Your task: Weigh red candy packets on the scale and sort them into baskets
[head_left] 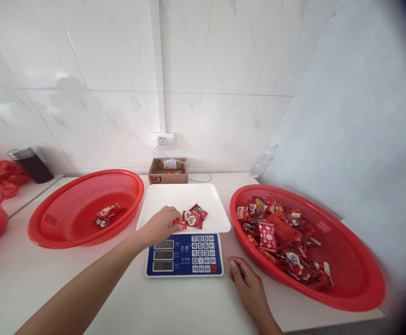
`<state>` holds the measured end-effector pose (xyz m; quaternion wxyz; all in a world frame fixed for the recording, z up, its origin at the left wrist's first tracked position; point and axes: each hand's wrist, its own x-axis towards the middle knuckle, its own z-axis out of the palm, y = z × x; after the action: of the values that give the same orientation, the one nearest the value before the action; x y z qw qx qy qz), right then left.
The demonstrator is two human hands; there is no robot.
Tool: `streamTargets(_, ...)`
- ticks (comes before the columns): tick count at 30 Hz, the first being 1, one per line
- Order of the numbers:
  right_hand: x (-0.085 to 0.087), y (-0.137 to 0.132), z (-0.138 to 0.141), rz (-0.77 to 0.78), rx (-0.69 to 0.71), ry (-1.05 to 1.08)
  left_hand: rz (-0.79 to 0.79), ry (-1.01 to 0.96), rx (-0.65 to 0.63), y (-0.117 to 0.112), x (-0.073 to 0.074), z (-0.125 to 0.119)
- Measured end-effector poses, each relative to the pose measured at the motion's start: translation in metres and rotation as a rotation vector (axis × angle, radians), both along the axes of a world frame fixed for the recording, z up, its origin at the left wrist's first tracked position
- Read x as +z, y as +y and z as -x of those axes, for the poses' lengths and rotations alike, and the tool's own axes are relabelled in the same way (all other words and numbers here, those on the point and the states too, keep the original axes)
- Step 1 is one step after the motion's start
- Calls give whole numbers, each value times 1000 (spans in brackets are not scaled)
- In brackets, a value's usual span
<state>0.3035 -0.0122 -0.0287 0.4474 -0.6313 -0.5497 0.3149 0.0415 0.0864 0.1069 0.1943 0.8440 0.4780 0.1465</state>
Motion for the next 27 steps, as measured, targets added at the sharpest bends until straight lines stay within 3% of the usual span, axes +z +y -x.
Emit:
streamTargets(6,1,1,1,13,18,-11,-147,-72,-90,6,-4,-25)
streamTargets(9,2,0,2,1,7,-18,-168,7,-237,16,-7,-41)
streamTargets(12,1,0,2,-14,-7,-7,-197,119,-304,29,-9,-52)
streamTargets(22,-1,1,1,-22,5,7,-247,265,-106,47,-14,-63)
streamTargets(27,-5,1,-2,3,6,6,-294,228,63,40,7,-38)
